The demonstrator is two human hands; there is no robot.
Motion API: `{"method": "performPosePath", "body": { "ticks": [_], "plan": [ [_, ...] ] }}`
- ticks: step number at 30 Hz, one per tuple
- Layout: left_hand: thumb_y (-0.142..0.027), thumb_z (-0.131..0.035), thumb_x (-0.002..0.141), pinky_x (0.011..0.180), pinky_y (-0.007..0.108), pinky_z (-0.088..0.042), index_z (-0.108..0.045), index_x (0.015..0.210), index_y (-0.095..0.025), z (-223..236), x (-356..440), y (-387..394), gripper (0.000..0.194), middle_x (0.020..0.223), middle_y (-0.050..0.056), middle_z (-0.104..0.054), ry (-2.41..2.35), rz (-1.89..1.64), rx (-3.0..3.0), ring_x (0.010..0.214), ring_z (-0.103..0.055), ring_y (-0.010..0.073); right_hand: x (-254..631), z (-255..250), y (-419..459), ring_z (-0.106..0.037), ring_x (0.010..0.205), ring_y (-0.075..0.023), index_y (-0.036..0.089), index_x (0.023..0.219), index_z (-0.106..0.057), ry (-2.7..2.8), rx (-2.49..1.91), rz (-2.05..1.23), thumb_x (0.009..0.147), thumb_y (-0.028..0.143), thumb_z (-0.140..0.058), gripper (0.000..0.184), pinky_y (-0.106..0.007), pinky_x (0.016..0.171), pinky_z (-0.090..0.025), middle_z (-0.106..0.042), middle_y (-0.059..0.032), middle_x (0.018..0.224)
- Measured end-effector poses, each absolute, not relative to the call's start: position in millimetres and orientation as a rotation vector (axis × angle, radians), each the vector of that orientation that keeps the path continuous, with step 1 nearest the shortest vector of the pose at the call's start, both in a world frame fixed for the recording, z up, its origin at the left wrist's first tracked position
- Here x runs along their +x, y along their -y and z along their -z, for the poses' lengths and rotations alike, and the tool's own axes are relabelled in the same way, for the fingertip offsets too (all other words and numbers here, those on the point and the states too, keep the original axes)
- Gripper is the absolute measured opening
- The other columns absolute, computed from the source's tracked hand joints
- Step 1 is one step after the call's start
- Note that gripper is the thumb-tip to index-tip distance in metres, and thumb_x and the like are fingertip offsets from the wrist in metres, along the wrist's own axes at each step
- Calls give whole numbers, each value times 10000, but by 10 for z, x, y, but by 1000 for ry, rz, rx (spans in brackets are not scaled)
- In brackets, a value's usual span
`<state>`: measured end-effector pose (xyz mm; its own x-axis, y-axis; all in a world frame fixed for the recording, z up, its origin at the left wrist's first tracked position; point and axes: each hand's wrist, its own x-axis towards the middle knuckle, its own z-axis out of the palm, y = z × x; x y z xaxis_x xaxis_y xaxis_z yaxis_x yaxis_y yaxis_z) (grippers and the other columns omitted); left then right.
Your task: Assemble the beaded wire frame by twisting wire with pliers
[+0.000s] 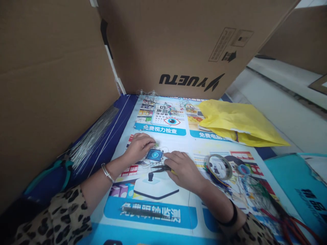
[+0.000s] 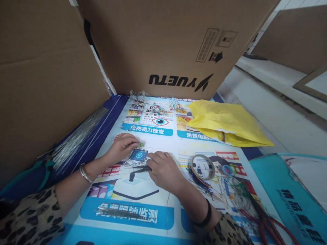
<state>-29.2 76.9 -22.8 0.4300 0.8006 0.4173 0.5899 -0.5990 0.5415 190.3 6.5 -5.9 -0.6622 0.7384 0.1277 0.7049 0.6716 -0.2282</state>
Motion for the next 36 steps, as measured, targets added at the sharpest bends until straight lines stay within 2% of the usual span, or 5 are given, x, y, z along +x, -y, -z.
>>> {"method": "performPosePath", "body": {
  "ticks": [9,22,31,36],
  "plan": [
    [-259,-539,852,765,326,-374,-651,762,-198,192,-324,-780,156,750,19,-660,-1199,-966,2456,788,-535,171,1883,39,-87,-426,1054,-227,208,996,-570,2701,-1198,-226,829,264,-505,188,-370,832,-347,-508,-37,1289],
    [-242,-513,869,750,339,-324,-629,752,-189,152,-269,-701,173,761,17,-653,-1116,-784,2528,815,-525,178,1846,-10,-158,-423,1040,-211,210,937,-568,2724,-1156,-289,763,194,-508,185,-363,830,-359,-513,-9,1305],
    [-240,-548,846,748,329,-339,-635,744,-193,181,-274,-719,142,761,13,-660,-1118,-781,2502,798,-540,172,1818,-29,-208,-418,1007,-208,202,915,-565,2741,-1129,-308,707,163,-518,216,-352,810,-368,-523,-24,1286],
    [-261,-553,849,754,323,-355,-643,762,-196,208,-286,-734,141,759,12,-668,-1129,-864,2445,788,-552,167,1884,25,-233,-420,1028,-216,198,955,-582,2688,-1126,-244,742,177,-522,222,-360,829,-363,-509,-58,1272]
  ]
}}
